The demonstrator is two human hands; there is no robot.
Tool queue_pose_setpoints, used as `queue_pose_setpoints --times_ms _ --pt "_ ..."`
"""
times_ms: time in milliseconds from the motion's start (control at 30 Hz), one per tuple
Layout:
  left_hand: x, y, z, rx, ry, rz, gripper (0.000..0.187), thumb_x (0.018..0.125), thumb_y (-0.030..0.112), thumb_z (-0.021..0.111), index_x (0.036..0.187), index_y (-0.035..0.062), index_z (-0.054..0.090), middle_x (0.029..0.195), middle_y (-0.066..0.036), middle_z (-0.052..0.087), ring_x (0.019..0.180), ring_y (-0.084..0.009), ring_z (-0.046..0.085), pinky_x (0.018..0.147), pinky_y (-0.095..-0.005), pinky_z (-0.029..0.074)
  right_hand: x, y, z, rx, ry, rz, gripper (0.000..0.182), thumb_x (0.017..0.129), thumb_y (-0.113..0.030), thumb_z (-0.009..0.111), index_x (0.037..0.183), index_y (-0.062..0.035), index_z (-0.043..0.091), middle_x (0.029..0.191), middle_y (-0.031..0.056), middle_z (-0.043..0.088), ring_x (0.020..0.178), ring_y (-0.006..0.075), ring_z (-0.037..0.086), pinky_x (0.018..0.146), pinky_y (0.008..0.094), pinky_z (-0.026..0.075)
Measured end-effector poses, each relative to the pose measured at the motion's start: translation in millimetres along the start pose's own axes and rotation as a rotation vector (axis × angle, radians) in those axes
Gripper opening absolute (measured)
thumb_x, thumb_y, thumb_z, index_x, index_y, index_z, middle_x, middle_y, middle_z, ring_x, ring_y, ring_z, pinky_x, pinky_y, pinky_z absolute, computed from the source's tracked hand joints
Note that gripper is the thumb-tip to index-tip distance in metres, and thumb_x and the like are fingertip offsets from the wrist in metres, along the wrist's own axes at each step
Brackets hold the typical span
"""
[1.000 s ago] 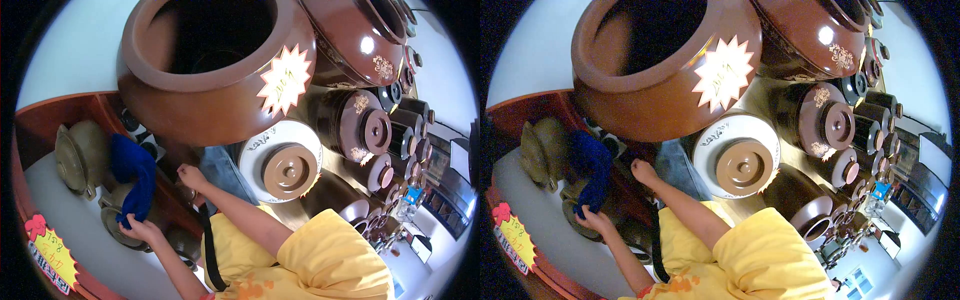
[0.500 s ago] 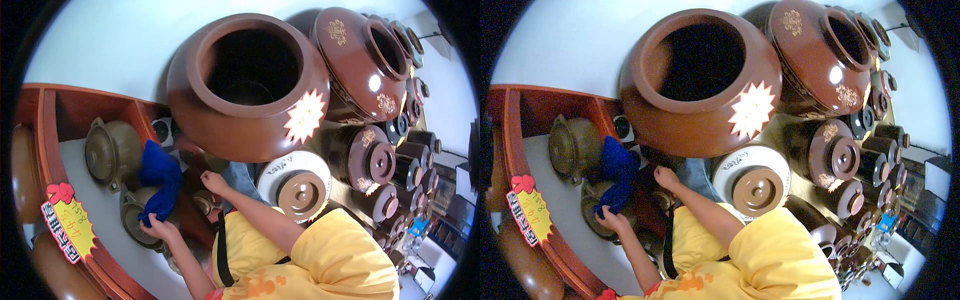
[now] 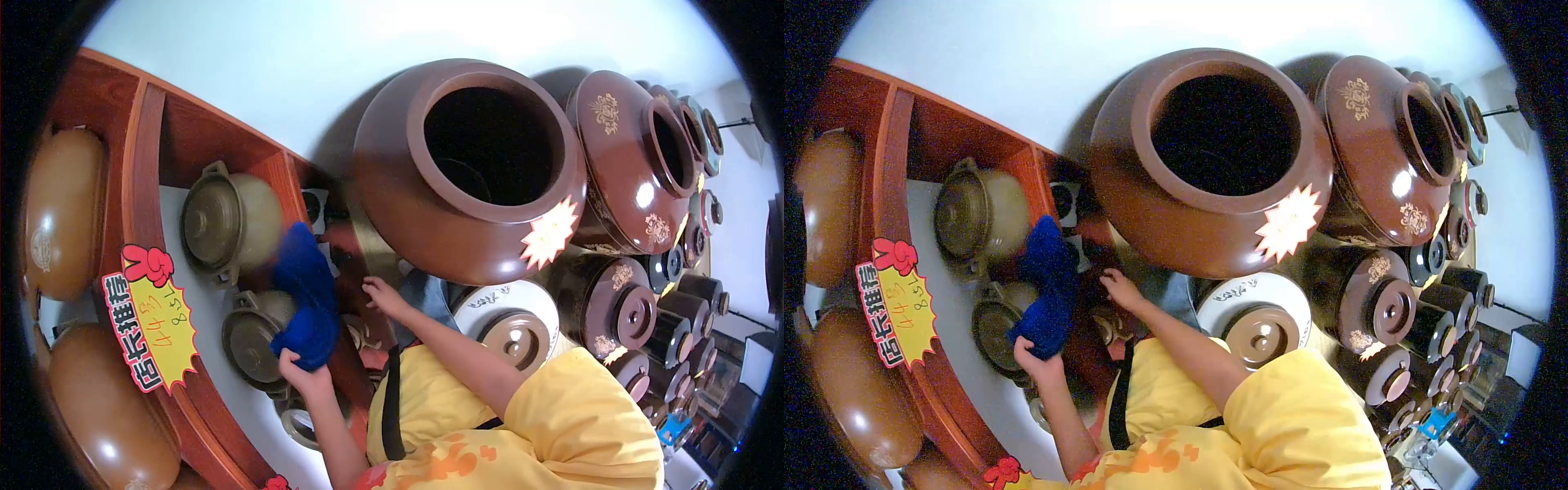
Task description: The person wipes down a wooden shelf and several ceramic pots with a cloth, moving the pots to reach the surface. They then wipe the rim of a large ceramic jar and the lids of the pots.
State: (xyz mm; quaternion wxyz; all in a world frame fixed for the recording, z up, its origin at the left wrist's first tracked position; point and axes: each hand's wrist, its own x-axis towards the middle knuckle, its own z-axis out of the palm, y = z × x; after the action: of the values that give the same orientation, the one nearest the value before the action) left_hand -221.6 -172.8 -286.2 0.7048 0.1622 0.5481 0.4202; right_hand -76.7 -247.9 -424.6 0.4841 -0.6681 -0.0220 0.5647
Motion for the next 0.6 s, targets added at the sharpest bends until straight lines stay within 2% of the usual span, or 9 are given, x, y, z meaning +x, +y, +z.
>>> queue_pose_setpoints --times_ms 67,133,167,233,333,367,467,567,600 --pt "-30.3 8.6 20.2 0.035 -0.013 -0.012 0.041 0.052 0.011 0.045 0.091 0.0038 0.055 0.094 -0.010 0.057 0.093 -0.0291 0.055 0.083 -0.0393 0.047 -11.2 -20.1 3.2 0.259 -0.027 0.167 0.047 0.086 -0.046 0.045 0.110 -0.0075 0.054 0.102 0.0123 0.061 0.094 0.0212 0.059 0.081 0.0373 0.046" --pt "-51.4 17.4 31.7 0.056 -0.025 -0.138 0.038 0.056 0.014 0.045 0.091 0.0049 0.055 0.096 -0.010 0.060 0.091 -0.0302 0.056 0.084 -0.0422 0.046 -14.5 -30.9 2.2 0.740 -0.319 0.466 0.056 0.087 -0.052 0.041 0.113 -0.0037 0.050 0.108 0.0124 0.058 0.097 0.0195 0.057 0.084 0.0378 0.046" --pt "-57.3 20.7 34.9 0.052 -0.016 -0.135 0.038 0.056 0.014 0.045 0.091 0.0049 0.055 0.096 -0.010 0.060 0.091 -0.0302 0.056 0.084 -0.0422 0.046 -17.7 -37.1 1.8 0.734 -0.322 0.473 0.056 0.087 -0.052 0.041 0.113 -0.0037 0.050 0.108 0.0124 0.058 0.097 0.0195 0.057 0.084 0.0378 0.046" --pt "-64.1 26.6 38.8 0.010 -0.135 -0.228 0.047 0.054 0.010 0.044 0.099 0.0040 0.055 0.099 -0.010 0.058 0.095 -0.0288 0.056 0.088 -0.0405 0.044 -28.1 -49.3 0.1 0.858 -0.673 0.369 0.060 0.086 -0.055 0.042 0.112 -0.0007 0.051 0.107 0.0116 0.059 0.097 0.0194 0.057 0.086 0.0368 0.045" --pt "-63.3 33.0 41.1 0.012 -0.173 -0.212 0.045 0.060 0.010 0.045 0.104 0.0038 0.054 0.103 -0.011 0.057 0.097 -0.0271 0.055 0.089 -0.0402 0.043 -56.9 -59.8 -8.9 0.514 -0.515 0.211 0.054 0.088 -0.051 0.041 0.112 -0.0031 0.051 0.107 0.0113 0.060 0.098 0.0199 0.057 0.090 0.0361 0.044" --pt "-60.4 33.9 42.9 0.005 -0.173 -0.216 0.045 0.060 0.010 0.045 0.104 0.0038 0.054 0.103 -0.011 0.057 0.097 -0.0271 0.055 0.089 -0.0402 0.043 -59.8 -56.4 -13.3 0.596 -0.617 0.262 0.052 0.084 -0.053 0.049 0.103 -0.0060 0.059 0.098 0.0067 0.064 0.082 0.0206 0.061 0.080 0.0356 0.048" --pt "-47.8 37.4 38.8 0.095 -0.116 -0.139 0.044 0.066 0.011 0.047 0.109 0.0045 0.050 0.107 -0.010 0.054 0.100 -0.0252 0.053 0.090 -0.0383 0.042 -90.7 -72.2 -40.3 0.748 -0.786 0.534 0.050 0.084 -0.049 0.050 0.112 -0.0073 0.054 0.103 0.0061 0.062 0.087 0.0196 0.059 0.085 0.0331 0.046" --pt "-30.7 30.0 28.2 0.204 -0.229 -0.122 0.047 0.072 0.011 0.050 0.118 0.0051 0.044 0.110 -0.009 0.051 0.102 -0.0238 0.051 0.090 -0.0363 0.041 -118.1 -79.0 -45.0 0.602 -0.762 0.104 0.050 0.080 -0.039 0.061 0.117 -0.0071 0.050 0.108 0.0069 0.059 0.094 0.0183 0.057 0.089 0.0322 0.043" --pt "-30.5 24.2 27.9 0.197 -0.228 -0.125 0.047 0.072 0.011 0.050 0.118 0.0051 0.044 0.110 -0.009 0.051 0.102 -0.0238 0.051 0.090 -0.0363 0.041 -126.4 -83.8 -49.8 0.595 -0.759 0.107 0.050 0.080 -0.039 0.061 0.117 -0.0071 0.050 0.108 0.0069 0.059 0.094 0.0183 0.057 0.089 0.0322 0.043"
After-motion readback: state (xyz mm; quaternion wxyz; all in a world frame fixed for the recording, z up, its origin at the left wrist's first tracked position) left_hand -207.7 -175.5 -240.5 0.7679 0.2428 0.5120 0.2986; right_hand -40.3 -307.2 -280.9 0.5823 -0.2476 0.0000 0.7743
